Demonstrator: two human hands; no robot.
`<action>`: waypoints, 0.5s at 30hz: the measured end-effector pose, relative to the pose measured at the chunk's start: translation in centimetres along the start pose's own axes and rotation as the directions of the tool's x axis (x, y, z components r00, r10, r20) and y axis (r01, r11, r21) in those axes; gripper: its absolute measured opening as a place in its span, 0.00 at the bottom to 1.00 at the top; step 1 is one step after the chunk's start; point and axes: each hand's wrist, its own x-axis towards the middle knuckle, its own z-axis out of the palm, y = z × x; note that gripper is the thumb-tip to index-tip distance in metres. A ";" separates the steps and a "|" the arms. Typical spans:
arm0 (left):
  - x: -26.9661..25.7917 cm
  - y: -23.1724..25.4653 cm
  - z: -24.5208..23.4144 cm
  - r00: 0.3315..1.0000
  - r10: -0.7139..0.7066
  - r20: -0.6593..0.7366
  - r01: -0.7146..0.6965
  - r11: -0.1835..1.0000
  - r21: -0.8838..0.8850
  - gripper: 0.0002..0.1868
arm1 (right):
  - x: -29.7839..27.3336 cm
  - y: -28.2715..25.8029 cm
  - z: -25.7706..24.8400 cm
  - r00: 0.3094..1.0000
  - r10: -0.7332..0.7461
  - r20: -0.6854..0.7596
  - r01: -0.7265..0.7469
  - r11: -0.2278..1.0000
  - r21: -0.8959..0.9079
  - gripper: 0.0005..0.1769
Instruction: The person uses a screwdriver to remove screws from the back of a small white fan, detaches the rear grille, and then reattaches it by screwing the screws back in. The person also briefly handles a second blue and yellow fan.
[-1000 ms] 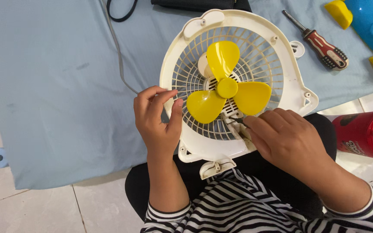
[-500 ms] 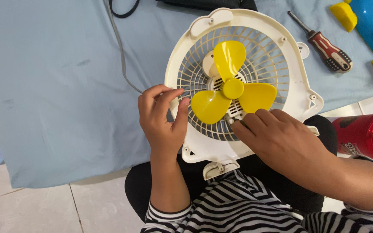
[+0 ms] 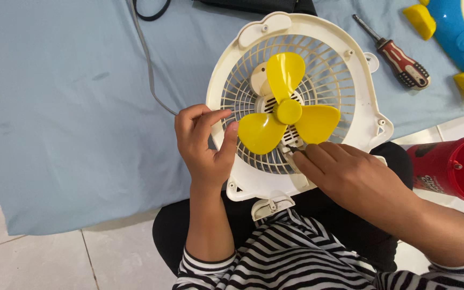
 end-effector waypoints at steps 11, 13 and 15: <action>0.1 0.3 0.2 1.000 -0.014 0.005 0.014 1.000 0.020 0.09 | 0.0 0.6 1.4 0.996 -0.047 0.079 0.056 0.991 -0.120 0.24; 0.0 0.4 0.3 1.000 -0.019 0.004 0.019 0.999 0.028 0.09 | -0.2 0.1 1.8 0.999 -0.020 0.046 0.024 0.996 -0.081 0.23; -0.1 0.3 0.4 1.000 -0.007 -0.006 0.007 0.999 0.033 0.10 | -0.5 0.1 2.0 0.999 0.030 0.045 -0.028 0.999 -0.047 0.22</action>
